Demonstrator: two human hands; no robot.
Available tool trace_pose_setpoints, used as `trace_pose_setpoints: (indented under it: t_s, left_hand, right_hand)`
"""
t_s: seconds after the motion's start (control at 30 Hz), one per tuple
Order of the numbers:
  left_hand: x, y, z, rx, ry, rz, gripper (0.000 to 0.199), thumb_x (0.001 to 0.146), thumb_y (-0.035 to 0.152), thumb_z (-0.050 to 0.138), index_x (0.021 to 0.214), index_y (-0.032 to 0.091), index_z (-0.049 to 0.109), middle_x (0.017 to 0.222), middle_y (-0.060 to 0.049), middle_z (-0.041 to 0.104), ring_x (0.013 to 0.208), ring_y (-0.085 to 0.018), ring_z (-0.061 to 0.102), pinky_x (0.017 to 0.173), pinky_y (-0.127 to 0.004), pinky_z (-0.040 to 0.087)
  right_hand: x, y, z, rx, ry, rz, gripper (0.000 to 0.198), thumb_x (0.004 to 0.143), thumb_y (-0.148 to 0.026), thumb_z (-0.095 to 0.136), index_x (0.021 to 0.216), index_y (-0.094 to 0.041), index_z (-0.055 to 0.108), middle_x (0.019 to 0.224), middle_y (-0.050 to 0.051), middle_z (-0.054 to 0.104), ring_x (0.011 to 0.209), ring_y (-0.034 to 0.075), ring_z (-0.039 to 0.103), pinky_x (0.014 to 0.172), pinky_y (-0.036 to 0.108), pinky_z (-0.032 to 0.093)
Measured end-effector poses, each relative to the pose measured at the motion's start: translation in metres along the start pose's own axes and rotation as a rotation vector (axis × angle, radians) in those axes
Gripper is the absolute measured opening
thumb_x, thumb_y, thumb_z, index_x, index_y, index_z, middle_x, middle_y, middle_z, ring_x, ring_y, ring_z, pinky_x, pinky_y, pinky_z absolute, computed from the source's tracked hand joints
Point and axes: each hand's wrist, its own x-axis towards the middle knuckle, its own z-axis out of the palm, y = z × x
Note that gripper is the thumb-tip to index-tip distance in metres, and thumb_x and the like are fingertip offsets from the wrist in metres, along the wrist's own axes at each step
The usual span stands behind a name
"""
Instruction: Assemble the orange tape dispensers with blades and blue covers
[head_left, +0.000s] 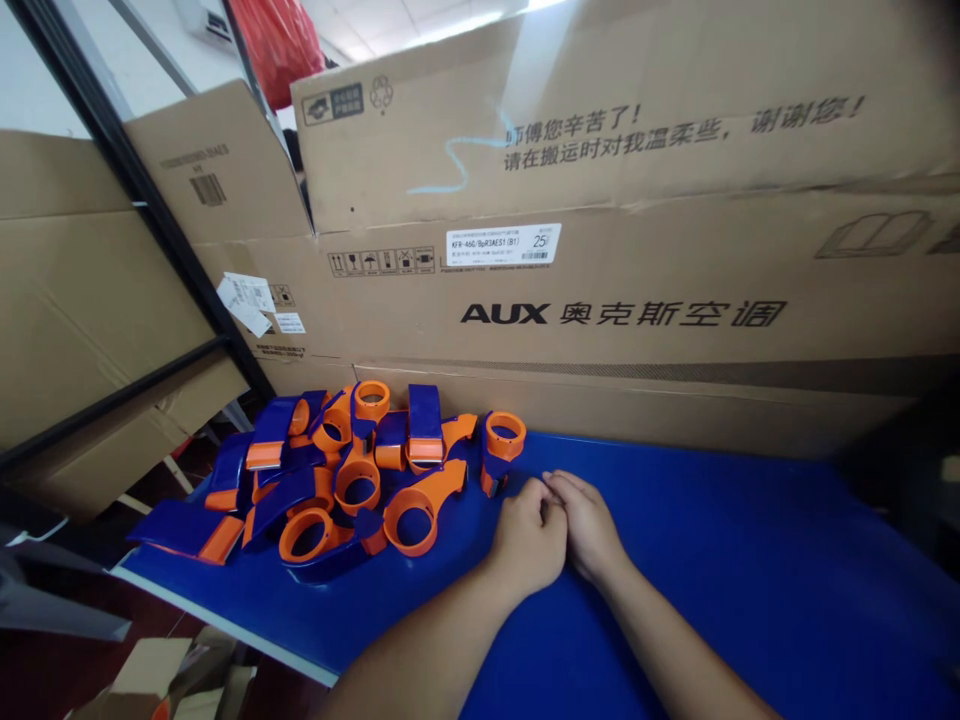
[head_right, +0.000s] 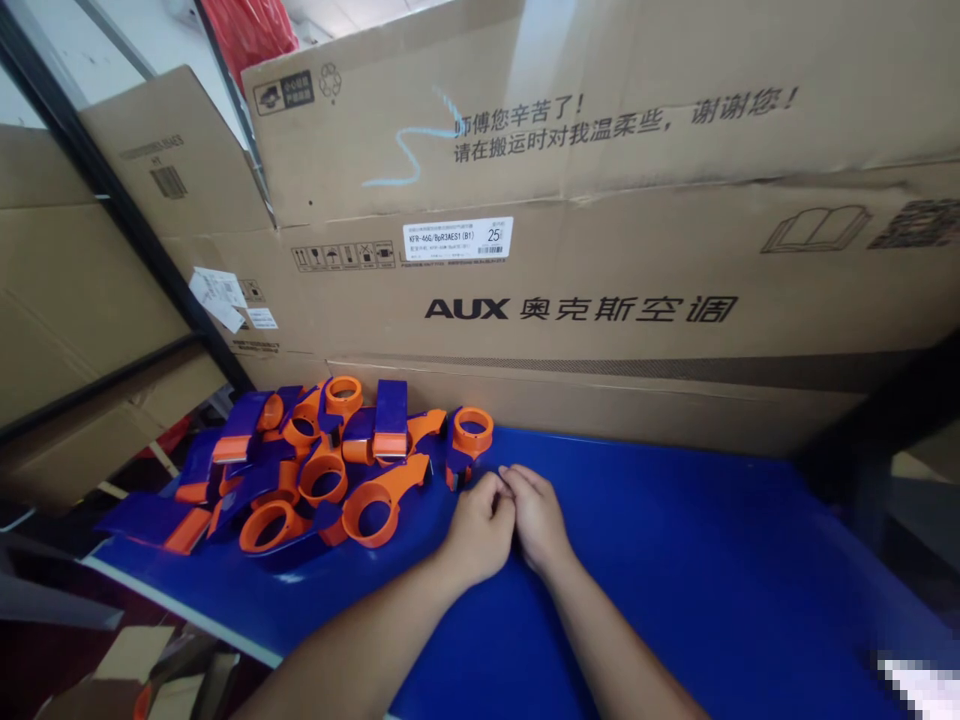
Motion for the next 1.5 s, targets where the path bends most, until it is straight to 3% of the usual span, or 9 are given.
trace_pose_setpoints:
  t_s: [1.5]
  left_hand:
    - [0.0028,-0.0045,-0.0026,0.109,-0.029,-0.008,0.010,0.095,0.019,0.049,0.092,0.022,0.058,0.085,-0.005,0.072,0.077,-0.021,0.066,0.067,-0.029,0.041]
  right_hand:
    - [0.0048,0.0082,-0.0026,0.045,-0.030,0.031,0.029,0.074,-0.040,0.075,0.065,-0.022,0.054,0.060,-0.004,0.052,0.058,0.014,0.045,0.056,0.027,0.037]
